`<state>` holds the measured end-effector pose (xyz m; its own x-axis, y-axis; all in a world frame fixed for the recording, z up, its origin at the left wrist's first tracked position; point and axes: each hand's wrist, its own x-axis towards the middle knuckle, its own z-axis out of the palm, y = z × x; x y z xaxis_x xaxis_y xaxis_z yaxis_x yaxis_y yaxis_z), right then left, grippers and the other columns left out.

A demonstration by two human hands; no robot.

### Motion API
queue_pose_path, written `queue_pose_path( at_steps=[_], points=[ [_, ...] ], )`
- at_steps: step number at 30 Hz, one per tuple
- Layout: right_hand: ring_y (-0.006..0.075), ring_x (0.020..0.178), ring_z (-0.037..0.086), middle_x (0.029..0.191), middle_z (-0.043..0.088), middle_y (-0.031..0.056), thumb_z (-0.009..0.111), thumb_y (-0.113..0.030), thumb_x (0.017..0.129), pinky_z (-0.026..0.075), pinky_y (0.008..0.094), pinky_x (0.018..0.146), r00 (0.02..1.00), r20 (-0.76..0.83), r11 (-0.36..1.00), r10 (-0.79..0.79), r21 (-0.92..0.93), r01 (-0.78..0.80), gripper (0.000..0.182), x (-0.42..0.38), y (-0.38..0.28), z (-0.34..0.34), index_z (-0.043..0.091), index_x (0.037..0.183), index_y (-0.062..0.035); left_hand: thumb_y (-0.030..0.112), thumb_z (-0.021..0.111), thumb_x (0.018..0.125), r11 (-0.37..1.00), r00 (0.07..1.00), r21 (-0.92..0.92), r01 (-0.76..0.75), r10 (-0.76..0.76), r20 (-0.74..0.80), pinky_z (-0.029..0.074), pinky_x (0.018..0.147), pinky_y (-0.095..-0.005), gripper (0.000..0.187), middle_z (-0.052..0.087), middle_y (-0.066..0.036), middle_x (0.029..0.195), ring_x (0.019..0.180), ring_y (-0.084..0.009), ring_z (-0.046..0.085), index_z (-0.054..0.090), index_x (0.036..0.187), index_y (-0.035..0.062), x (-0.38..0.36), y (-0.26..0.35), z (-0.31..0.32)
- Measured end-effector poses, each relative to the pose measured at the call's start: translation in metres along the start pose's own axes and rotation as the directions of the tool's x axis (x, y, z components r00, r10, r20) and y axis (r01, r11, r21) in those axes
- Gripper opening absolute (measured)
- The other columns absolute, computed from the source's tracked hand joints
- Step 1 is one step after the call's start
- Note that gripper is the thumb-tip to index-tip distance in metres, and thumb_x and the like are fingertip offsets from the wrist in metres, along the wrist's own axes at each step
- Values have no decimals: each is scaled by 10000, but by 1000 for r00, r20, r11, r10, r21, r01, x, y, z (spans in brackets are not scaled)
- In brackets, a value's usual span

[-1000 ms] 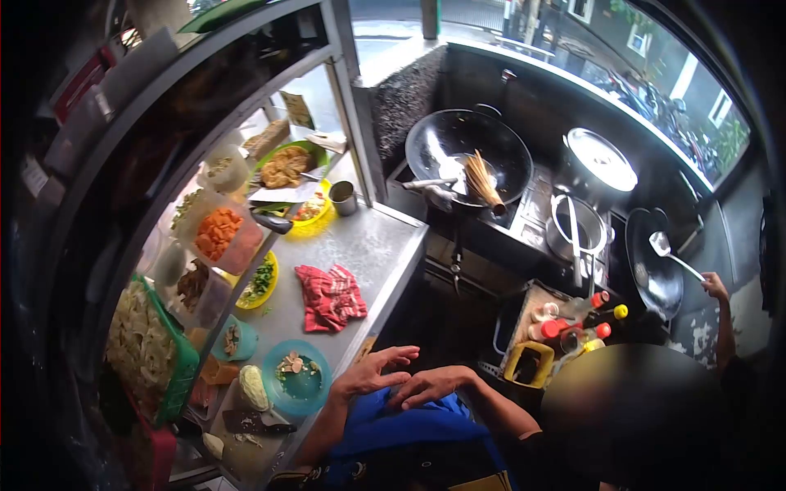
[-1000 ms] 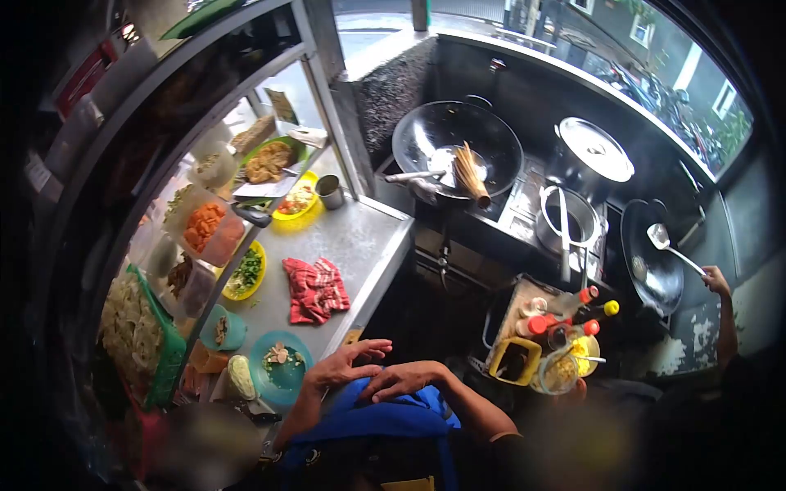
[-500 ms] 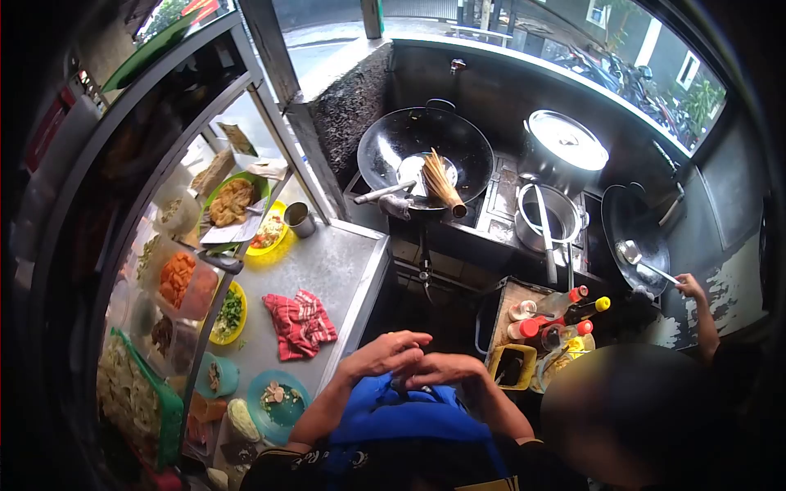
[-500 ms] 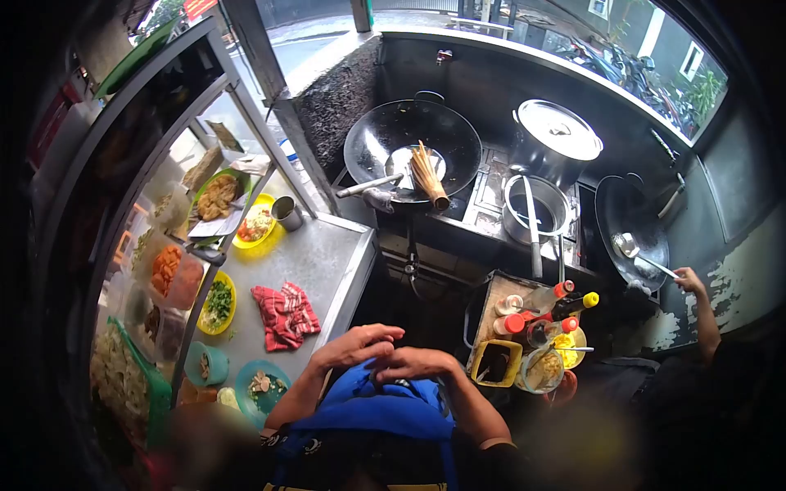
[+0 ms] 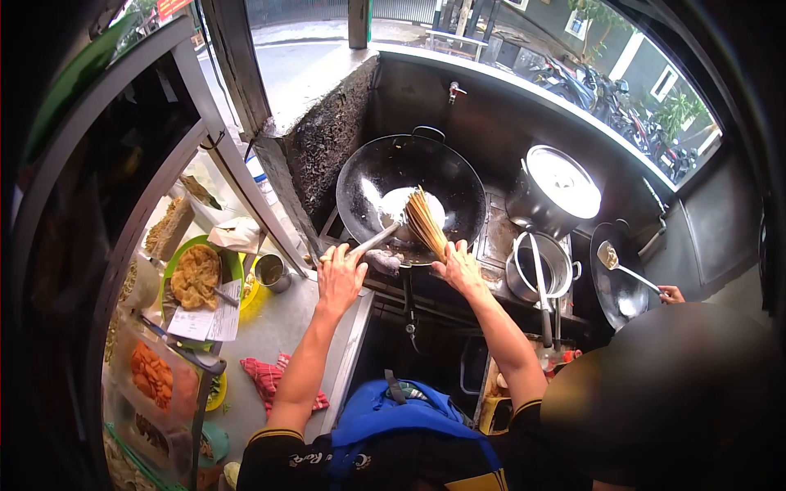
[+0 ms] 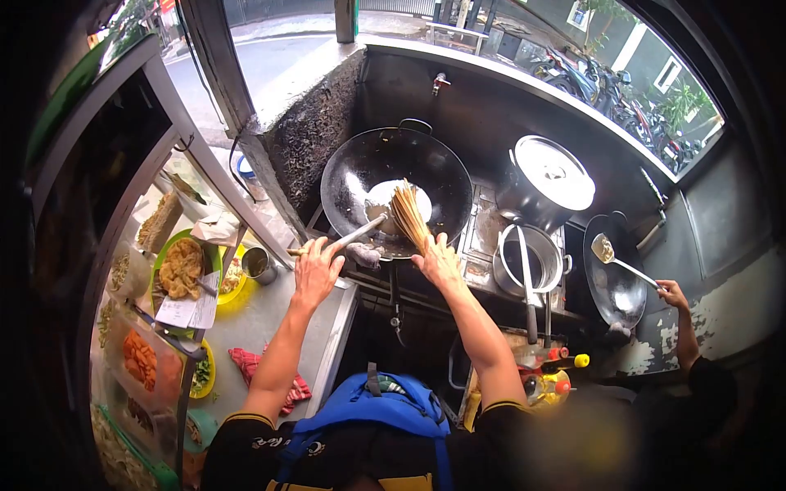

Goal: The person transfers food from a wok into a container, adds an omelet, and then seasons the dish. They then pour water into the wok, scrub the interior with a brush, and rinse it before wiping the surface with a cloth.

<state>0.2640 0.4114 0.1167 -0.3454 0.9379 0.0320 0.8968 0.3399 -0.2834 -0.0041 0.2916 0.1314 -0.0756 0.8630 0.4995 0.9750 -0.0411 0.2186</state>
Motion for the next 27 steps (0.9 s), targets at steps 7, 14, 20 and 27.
queue_pose_path(
  at_steps=[7,14,20,27],
  points=[
    [517,914,622,998,609,334,671,-285,826,515,561,808,990,138,997,31,65,-41,681,17,-7,-3,366,1415,-133,144,574,862,941,913,-193,279,-198,356,525,766,-552,263,665,-258,897,845,-471,648,533,1100,39,19,-46,76],
    [475,815,662,789,658,276,604,-315,813,533,565,762,983,181,999,-43,24,39,441,27,0,-19,576,1200,-106,192,582,793,970,867,-85,228,-162,472,528,723,-560,278,684,-240,843,812,-454,668,594,1046,79,41,-44,68],
    [421,970,663,1011,678,270,590,-356,800,507,502,898,957,270,987,-109,146,71,515,22,-22,-64,593,1258,-122,244,618,758,987,902,1,161,-147,406,543,702,-509,231,701,-188,816,782,-390,693,666,939,108,58,-39,47],
    [402,902,675,934,686,246,586,-327,818,535,483,834,983,183,999,-1,51,-9,414,36,-6,-101,625,1181,-133,268,656,741,992,899,121,-37,-20,438,555,636,-451,185,705,-130,751,724,-312,711,687,855,125,74,-28,24]
  ],
)
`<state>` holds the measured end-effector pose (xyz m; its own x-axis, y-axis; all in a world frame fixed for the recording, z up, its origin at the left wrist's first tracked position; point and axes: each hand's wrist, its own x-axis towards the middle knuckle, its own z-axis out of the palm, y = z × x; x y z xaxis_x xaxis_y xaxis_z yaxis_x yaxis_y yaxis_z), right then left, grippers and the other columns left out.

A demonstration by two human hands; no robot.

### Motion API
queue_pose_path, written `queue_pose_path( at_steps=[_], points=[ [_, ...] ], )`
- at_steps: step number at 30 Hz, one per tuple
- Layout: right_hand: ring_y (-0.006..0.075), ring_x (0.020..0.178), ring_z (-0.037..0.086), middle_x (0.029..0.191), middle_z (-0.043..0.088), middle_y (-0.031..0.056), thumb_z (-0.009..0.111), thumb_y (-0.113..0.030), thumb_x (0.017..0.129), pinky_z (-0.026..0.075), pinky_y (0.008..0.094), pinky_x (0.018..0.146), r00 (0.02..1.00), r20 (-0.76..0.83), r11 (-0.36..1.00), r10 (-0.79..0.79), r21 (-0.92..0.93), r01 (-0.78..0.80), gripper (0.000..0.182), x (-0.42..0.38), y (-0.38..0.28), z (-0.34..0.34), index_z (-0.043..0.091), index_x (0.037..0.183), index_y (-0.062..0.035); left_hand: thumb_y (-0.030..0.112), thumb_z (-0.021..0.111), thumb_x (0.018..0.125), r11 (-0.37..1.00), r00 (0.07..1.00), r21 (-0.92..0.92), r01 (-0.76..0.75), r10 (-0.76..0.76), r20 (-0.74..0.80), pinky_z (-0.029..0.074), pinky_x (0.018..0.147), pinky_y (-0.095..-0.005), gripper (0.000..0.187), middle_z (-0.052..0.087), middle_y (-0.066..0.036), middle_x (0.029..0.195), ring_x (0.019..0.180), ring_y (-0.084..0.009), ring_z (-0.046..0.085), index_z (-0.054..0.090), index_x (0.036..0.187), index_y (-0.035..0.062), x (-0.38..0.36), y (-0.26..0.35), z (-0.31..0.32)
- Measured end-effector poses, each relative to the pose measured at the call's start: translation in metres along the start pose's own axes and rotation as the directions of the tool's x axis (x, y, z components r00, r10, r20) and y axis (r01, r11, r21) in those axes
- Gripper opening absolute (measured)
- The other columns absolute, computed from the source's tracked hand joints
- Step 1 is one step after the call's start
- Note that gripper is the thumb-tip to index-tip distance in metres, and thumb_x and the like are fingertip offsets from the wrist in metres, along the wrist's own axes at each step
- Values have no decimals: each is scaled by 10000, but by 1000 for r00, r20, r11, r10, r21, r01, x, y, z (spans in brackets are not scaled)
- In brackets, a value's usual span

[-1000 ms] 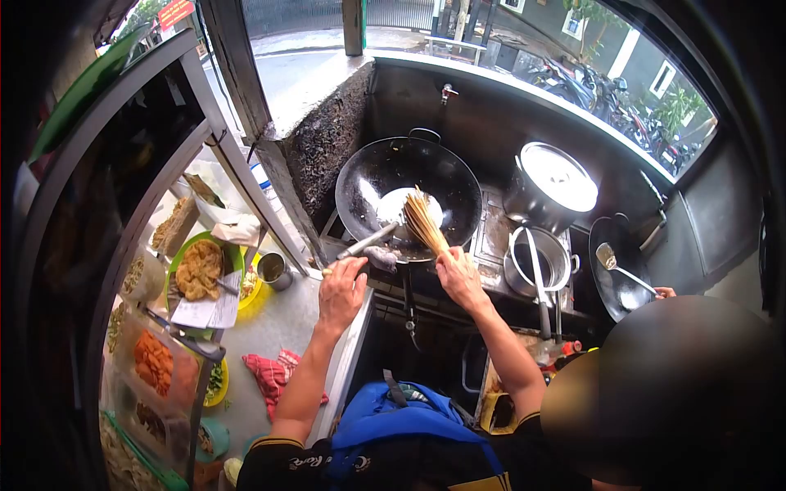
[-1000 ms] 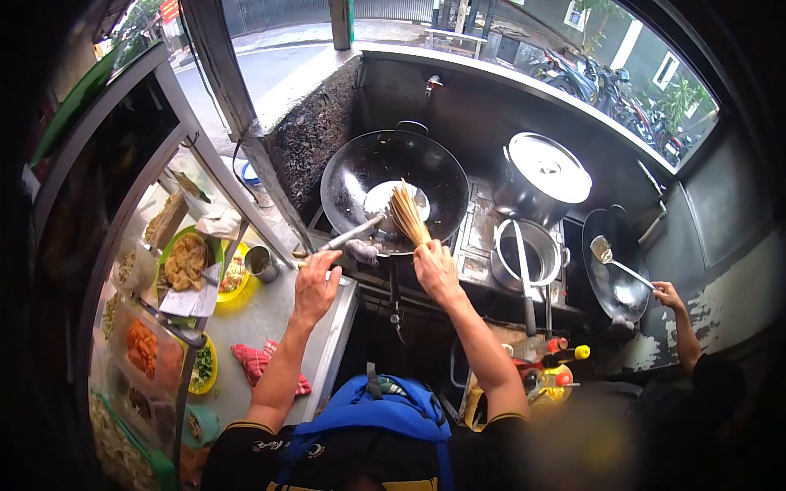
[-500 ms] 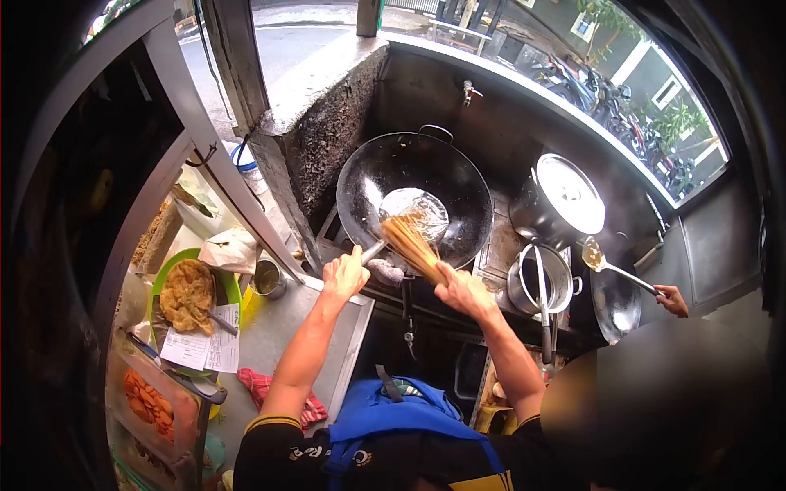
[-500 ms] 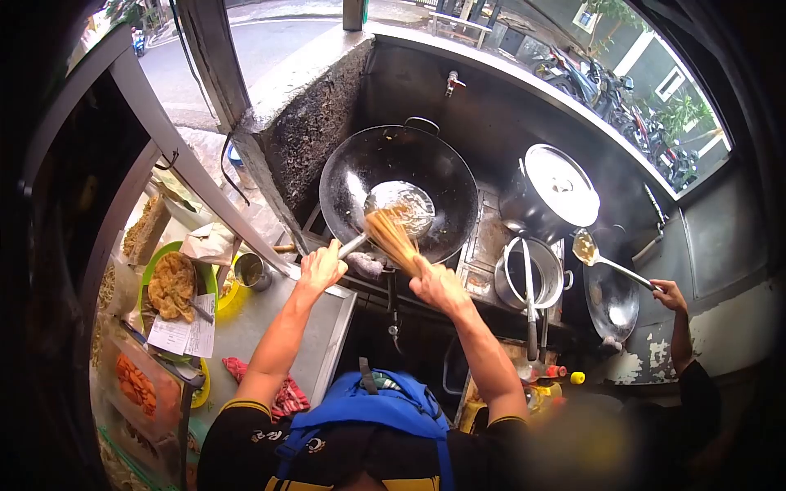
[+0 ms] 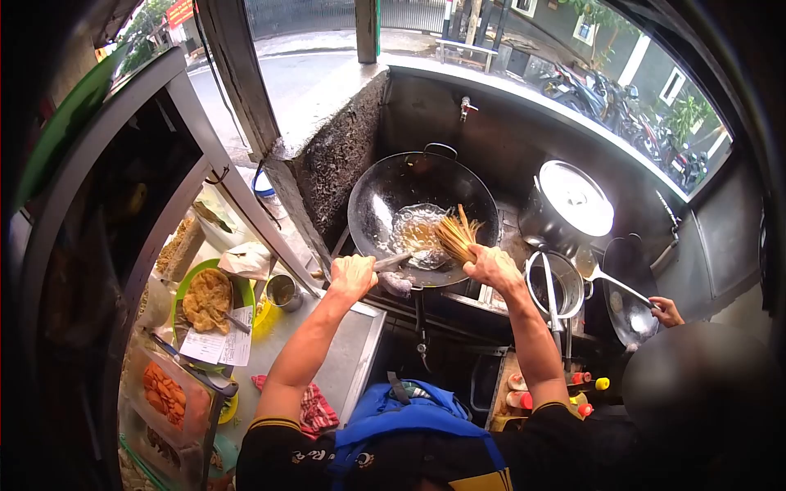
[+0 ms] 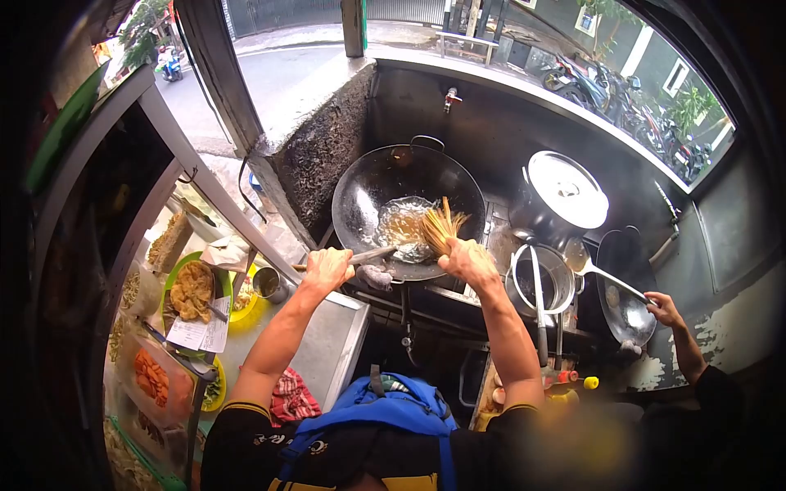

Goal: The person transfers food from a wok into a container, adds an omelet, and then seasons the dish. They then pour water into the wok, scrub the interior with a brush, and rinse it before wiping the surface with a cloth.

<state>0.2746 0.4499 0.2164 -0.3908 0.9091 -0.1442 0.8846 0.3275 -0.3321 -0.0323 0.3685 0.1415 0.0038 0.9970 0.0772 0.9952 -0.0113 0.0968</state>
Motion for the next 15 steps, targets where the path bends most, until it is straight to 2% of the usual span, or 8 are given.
queue_pose_path(
  at_steps=[1,3,4,8,11,12,14,15],
  points=[
    [416,828,679,846,677,268,579,-320,824,543,497,773,998,-36,999,-44,27,45,356,-8,-11,-5,638,1096,-98,277,671,749,1000,1000,17,-25,25,-15,554,624,-441,181,705,-122,746,717,-301,712,688,850,128,2,1,0],
    [424,859,675,891,688,251,589,-327,822,535,498,813,995,0,993,-99,60,99,397,-2,-5,27,630,1165,-130,293,690,755,996,994,41,-79,82,-76,552,617,-431,187,704,-113,738,712,-291,712,689,853,134,5,-1,4],
    [390,1012,660,1061,680,245,588,-342,827,505,465,933,979,162,991,-125,76,113,526,8,9,45,584,1324,-169,309,709,761,990,983,62,-125,132,-128,550,610,-421,195,703,-103,730,707,-281,712,690,857,140,3,-1,6],
    [362,862,700,915,698,218,587,-357,842,562,438,799,999,3,994,-32,101,31,491,40,40,65,605,1302,-184,361,763,761,983,992,151,-107,116,-53,548,630,-403,260,712,-80,765,740,-259,717,681,878,145,-2,5,-6],
    [372,846,697,917,696,224,582,-346,845,557,455,796,994,54,995,-95,25,93,474,22,12,56,612,1293,-194,368,762,777,976,995,208,-66,49,84,542,659,-391,257,713,-54,804,786,-244,710,679,886,151,6,10,-9],
    [392,929,684,994,704,204,557,-349,833,548,470,861,987,60,988,-147,63,143,455,18,14,68,633,1262,-217,368,762,777,976,995,206,-70,54,83,542,659,-391,257,713,-54,804,786,-244,710,679,886,151,7,11,-8],
    [378,939,687,1014,703,199,575,-351,823,553,475,846,992,117,998,-56,37,52,455,32,37,96,636,1260,-240,239,580,895,894,954,416,-168,254,-161,501,613,-355,161,722,-29,846,813,-200,689,709,827,170,3,11,-9],
    [372,946,687,1026,702,200,581,-351,818,555,474,842,992,129,1000,-11,11,9,455,45,54,97,638,1256,-239,239,580,895,893,952,417,-168,256,-165,501,613,-355,161,722,-29,846,813,-200,689,709,827,170,1,10,-11]
  ],
)
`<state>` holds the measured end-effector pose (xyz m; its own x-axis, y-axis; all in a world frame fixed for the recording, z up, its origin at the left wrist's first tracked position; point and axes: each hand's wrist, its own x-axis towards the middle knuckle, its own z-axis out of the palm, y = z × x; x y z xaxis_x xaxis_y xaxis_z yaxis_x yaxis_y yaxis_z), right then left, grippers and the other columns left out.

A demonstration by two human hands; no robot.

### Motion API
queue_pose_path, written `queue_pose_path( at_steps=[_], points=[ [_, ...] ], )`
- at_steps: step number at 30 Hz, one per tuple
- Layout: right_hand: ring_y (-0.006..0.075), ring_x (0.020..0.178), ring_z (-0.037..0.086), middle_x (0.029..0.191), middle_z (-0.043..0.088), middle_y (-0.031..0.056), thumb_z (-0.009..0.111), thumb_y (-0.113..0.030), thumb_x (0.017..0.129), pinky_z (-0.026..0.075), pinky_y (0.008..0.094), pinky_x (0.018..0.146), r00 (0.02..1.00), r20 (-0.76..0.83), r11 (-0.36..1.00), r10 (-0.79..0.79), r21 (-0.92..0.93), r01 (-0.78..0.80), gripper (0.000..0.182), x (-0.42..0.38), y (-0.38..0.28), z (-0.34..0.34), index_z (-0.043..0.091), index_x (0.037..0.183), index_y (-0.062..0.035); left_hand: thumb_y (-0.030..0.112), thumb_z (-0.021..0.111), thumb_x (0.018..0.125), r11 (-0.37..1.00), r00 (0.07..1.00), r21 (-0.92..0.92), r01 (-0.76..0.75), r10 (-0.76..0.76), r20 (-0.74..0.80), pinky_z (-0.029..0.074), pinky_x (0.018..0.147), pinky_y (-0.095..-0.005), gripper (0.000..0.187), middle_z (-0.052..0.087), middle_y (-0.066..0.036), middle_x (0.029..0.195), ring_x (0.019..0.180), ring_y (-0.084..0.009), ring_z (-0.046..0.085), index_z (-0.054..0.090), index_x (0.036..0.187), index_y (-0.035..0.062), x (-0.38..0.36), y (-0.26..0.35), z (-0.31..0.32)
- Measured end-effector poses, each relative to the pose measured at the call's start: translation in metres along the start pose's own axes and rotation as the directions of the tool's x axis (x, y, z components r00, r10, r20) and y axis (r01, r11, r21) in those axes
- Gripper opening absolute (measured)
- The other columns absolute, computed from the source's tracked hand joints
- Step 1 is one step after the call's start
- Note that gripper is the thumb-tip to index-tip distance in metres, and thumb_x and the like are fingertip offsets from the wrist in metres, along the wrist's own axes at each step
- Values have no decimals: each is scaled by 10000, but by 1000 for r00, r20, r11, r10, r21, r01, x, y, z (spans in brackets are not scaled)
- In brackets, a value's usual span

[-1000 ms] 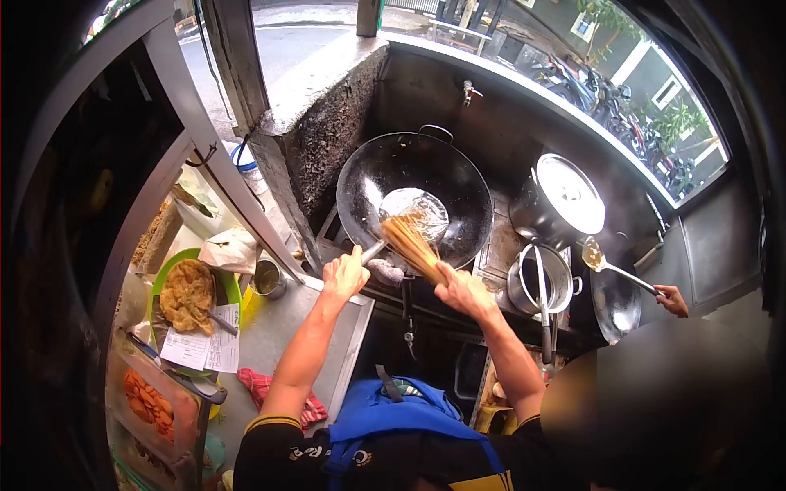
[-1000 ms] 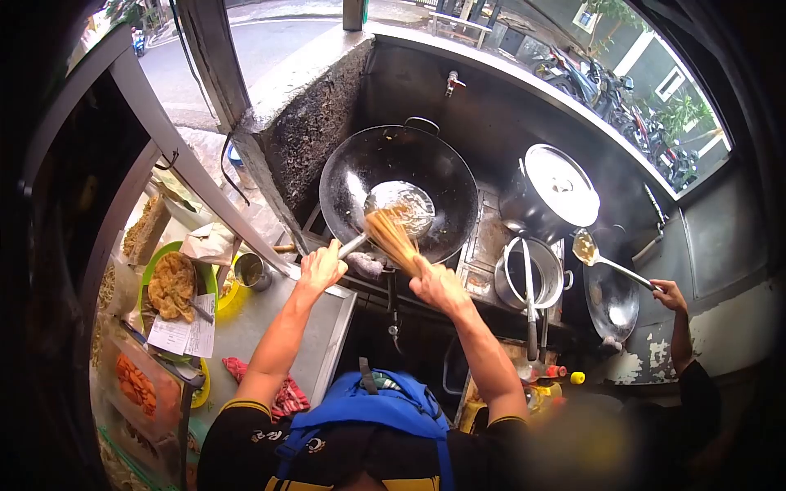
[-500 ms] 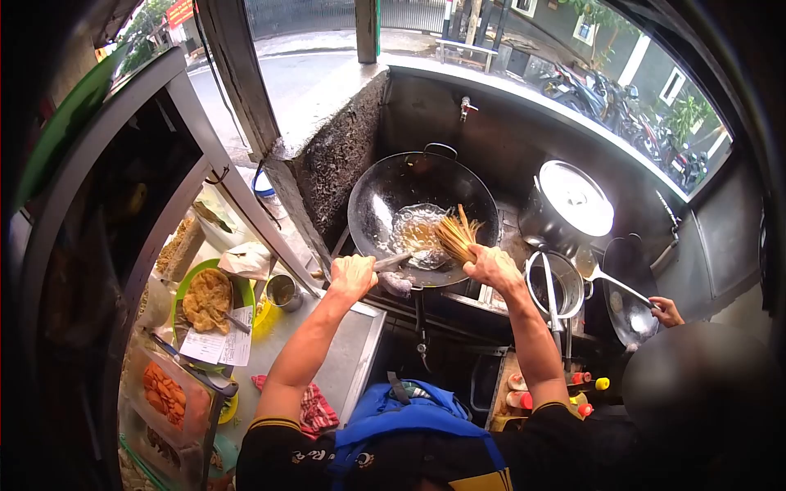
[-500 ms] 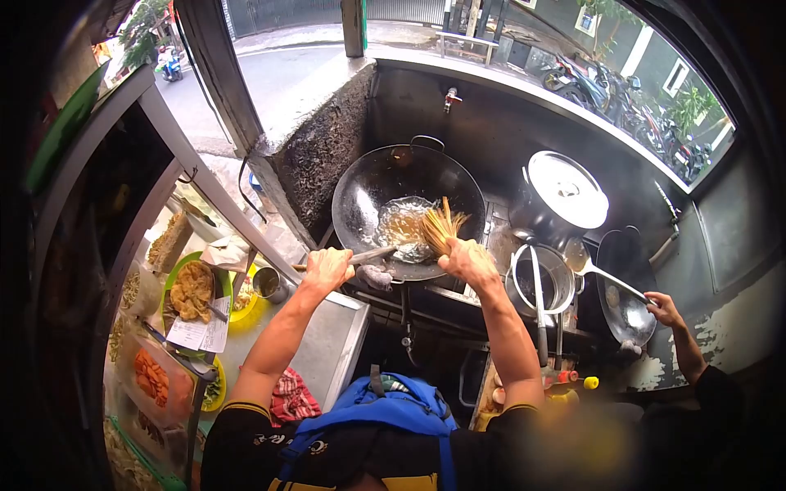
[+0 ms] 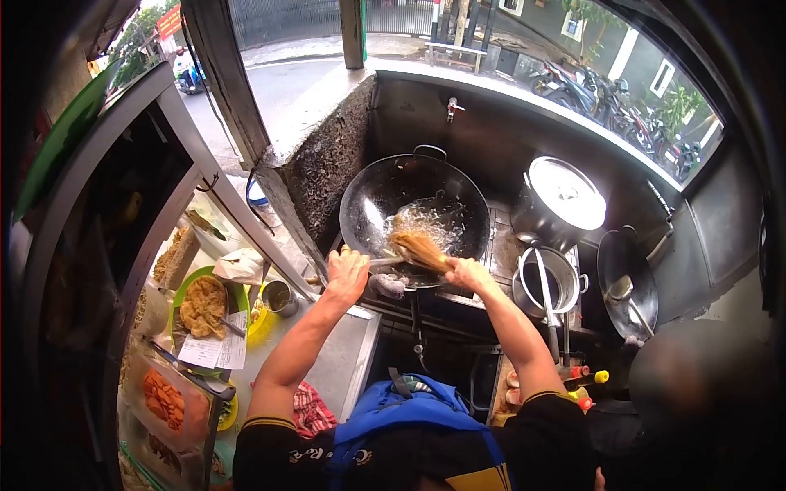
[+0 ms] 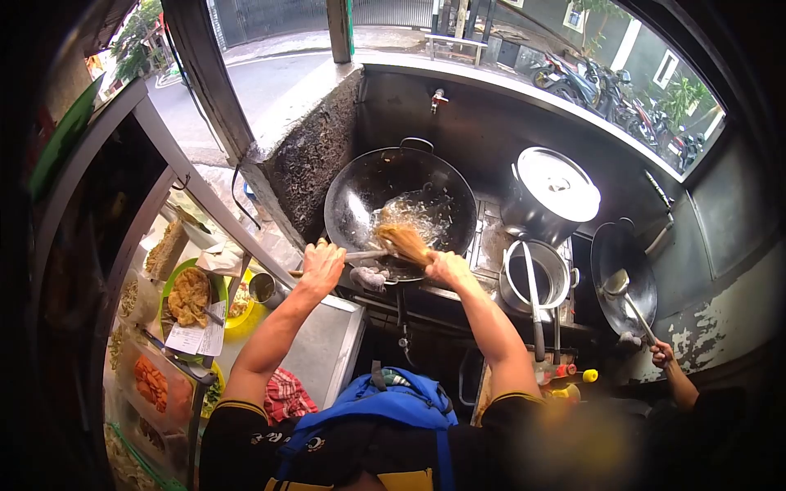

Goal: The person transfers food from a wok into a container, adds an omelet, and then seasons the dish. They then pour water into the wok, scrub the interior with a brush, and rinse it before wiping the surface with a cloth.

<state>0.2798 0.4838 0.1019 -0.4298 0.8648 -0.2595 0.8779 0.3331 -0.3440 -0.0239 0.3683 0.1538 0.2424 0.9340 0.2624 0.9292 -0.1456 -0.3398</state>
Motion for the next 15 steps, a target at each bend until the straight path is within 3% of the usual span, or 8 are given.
queue_pose_path(
  at_steps=[3,7,9,10,12,13,14,15],
  points=[
    [379,975,680,1054,700,202,571,-349,834,532,475,898,986,-102,986,129,-95,-139,495,-5,-3,-54,598,1308,-210,379,615,895,947,914,-180,265,-187,360,535,742,-393,243,728,-52,870,883,-232,702,732,884,166,-14,-13,-26],
    [279,827,710,1068,698,203,579,-358,859,565,405,768,981,-141,981,134,160,-111,534,-31,-9,-98,572,1351,-150,445,598,922,777,903,-501,381,-195,383,533,666,-454,398,696,-146,807,805,-304,698,687,925,57,-68,-40,-7],
    [318,929,689,1108,685,206,587,-374,860,541,414,848,992,-82,955,99,289,-71,531,-39,-23,-87,575,1346,-160,399,534,954,406,804,-718,566,-80,589,506,596,-374,417,662,-107,716,685,-216,662,663,914,5,-83,-42,16],
    [357,1031,668,1148,672,209,595,-390,860,518,422,928,997,-40,908,58,417,-36,528,-43,-31,-76,578,1340,-170,399,534,954,408,800,-713,570,-75,595,506,596,-374,417,662,-107,716,685,-216,662,663,914,5,-92,-42,21],
    [294,793,712,1014,718,181,596,-377,867,564,397,790,987,158,891,13,446,-83,519,-45,-47,-44,585,1339,-161,401,515,966,6,723,-723,691,-16,691,430,498,-311,430,565,-65,621,545,-151,543,636,938,-11,-110,-42,29],
    [267,712,700,954,721,170,589,-368,869,569,390,747,997,75,949,-34,315,9,521,-25,-21,-17,582,1344,-155,411,520,970,75,914,-911,407,-50,404,334,440,-254,420,505,-19,602,483,-89,427,634,969,6,-131,-39,45],
    [240,630,687,893,724,159,582,-358,871,573,383,704,996,-2,981,-95,169,94,522,-19,-25,-19,578,1350,-148,411,520,970,81,911,-908,412,-41,409,334,440,-254,420,505,-19,602,483,-89,427,634,969,6,-143,-40,37],
    [220,549,659,818,713,148,567,-345,868,571,367,643,990,137,911,39,402,-91,525,-16,-18,-31,578,1352,-143,412,524,972,-61,812,-814,578,-48,581,312,436,-242,408,503,-8,614,473,-77,407,641,974,21,-153,-45,28]
  ],
)
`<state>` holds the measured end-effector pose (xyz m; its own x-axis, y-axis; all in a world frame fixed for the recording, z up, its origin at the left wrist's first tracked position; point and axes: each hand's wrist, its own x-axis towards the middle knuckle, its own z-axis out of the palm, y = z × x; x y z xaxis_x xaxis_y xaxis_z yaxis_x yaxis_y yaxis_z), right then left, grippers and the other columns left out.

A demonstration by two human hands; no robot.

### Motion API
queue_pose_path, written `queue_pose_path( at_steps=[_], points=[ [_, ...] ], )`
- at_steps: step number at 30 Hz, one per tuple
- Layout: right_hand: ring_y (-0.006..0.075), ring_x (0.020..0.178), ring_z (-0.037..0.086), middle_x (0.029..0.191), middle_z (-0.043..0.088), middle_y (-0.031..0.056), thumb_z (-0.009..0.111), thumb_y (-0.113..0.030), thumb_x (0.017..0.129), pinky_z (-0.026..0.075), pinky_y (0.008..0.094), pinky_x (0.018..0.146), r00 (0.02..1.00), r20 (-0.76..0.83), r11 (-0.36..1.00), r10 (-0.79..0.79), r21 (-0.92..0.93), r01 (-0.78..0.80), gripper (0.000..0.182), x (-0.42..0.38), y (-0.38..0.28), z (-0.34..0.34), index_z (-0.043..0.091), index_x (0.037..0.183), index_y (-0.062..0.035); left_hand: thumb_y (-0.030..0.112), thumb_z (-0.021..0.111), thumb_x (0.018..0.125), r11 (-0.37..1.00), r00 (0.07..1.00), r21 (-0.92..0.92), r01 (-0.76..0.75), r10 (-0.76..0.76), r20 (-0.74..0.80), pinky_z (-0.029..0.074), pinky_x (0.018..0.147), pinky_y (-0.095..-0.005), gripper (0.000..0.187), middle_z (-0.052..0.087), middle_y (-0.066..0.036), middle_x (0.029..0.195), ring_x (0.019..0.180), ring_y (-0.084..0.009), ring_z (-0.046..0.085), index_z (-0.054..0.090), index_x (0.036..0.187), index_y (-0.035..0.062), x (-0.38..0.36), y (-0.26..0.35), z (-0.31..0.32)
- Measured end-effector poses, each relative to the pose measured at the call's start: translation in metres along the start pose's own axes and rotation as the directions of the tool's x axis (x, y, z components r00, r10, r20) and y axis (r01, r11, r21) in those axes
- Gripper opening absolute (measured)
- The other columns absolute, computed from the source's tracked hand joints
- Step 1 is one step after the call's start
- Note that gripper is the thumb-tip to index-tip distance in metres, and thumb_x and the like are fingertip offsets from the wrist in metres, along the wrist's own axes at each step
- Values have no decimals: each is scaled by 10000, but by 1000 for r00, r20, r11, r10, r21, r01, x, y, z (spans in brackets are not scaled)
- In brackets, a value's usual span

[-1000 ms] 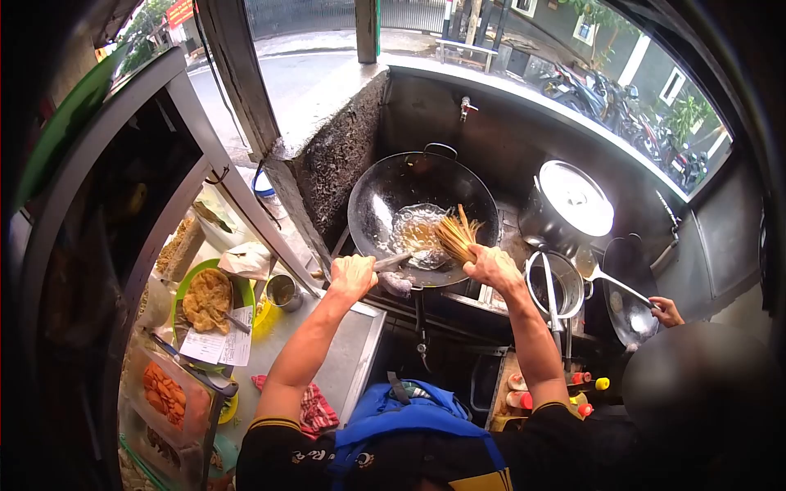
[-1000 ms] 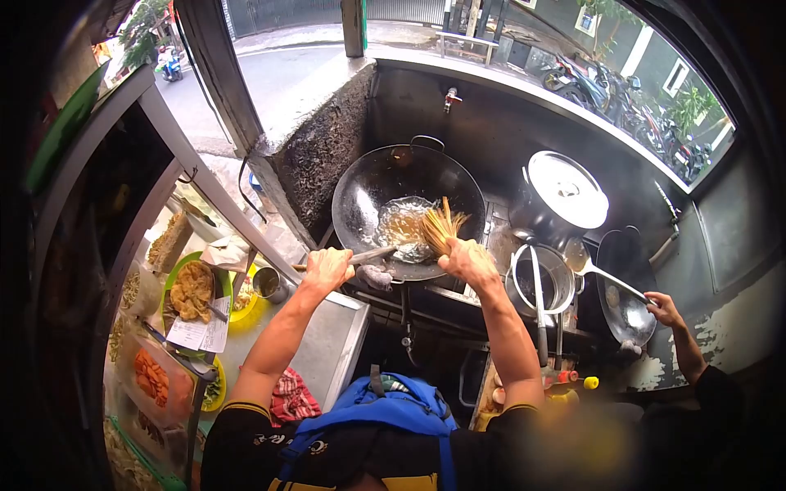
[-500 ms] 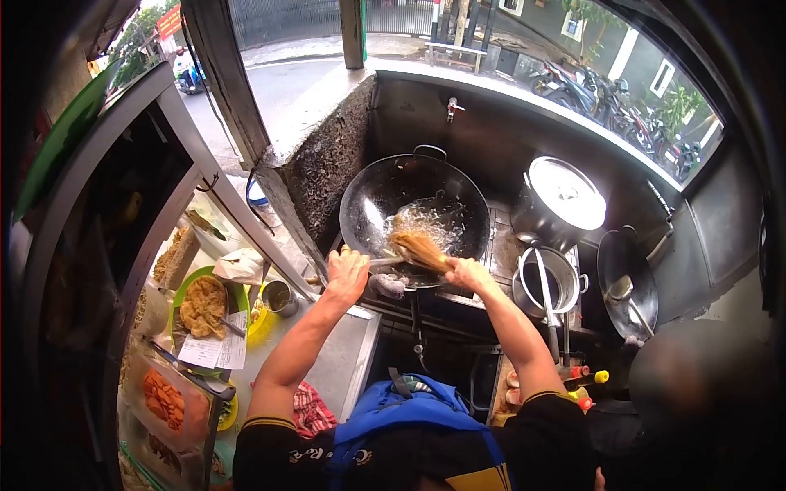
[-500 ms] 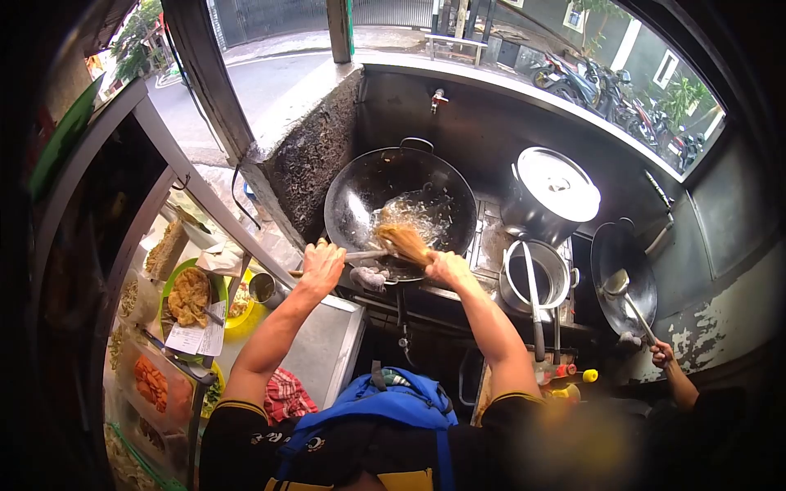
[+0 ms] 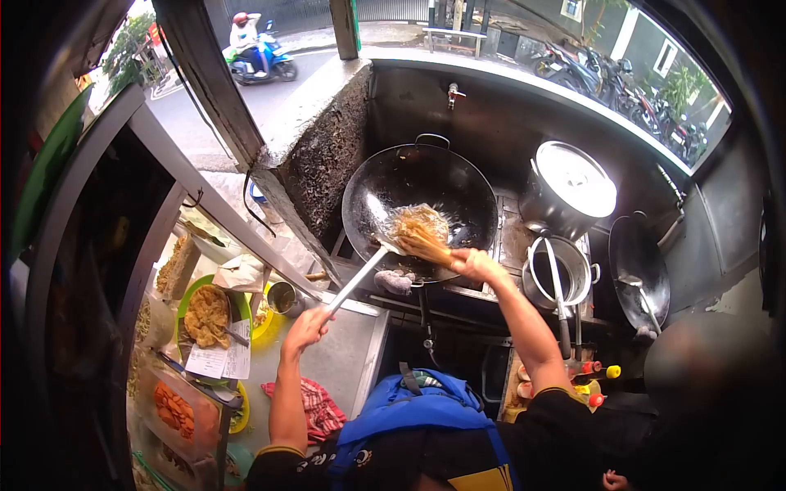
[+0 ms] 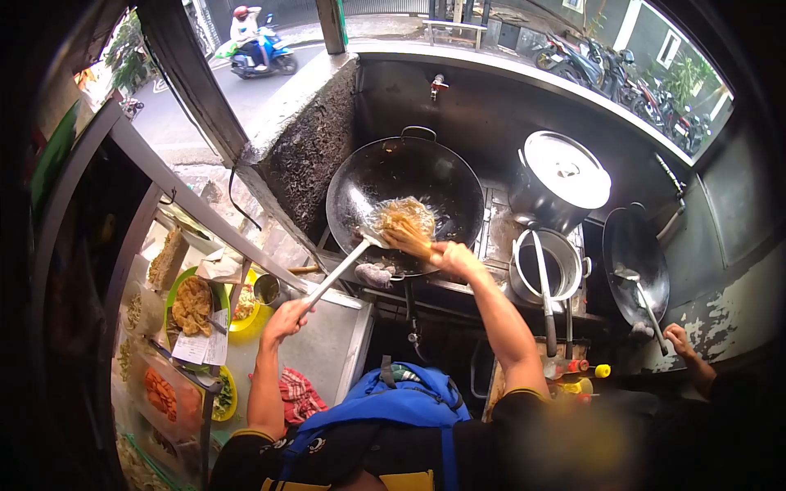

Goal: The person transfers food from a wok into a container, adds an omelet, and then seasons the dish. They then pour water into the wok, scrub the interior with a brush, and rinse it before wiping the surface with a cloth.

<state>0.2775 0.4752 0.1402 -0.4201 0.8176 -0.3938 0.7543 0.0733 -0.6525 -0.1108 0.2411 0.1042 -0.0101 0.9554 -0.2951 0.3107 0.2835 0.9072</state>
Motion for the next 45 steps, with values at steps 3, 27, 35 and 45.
queue_pose_path(
  at_steps=[3,27,35,45],
  points=[
    [205,512,618,810,693,151,577,-377,863,557,352,601,996,28,995,-84,-54,85,556,-19,-52,-24,558,1380,-173,421,529,977,952,967,-178,250,-253,6,275,438,-211,393,505,22,642,466,-48,358,651,990,48,-21,5,-6],
    [370,1098,632,1187,649,228,585,-385,874,489,430,966,946,69,930,-318,-173,325,553,74,-23,53,543,1371,-146,475,536,987,933,904,-311,180,-281,-320,268,433,-197,459,502,24,663,488,-30,369,630,1067,32,-137,33,31],
    [242,551,661,888,714,180,569,-396,863,593,360,662,989,138,985,-54,-156,76,561,17,-42,23,531,1392,-214,459,532,994,939,917,-275,208,-285,-280,286,449,-207,445,496,26,663,506,-34,378,625,1046,27,-131,25,28],
    [250,653,697,967,717,179,573,-362,863,582,381,709,964,253,941,77,-338,14,570,-12,-19,-52,523,1404,-187,454,526,999,940,921,-272,209,-282,-270,288,451,-209,444,494,26,662,509,-34,379,619,1033,21,-131,24,34]
  ],
)
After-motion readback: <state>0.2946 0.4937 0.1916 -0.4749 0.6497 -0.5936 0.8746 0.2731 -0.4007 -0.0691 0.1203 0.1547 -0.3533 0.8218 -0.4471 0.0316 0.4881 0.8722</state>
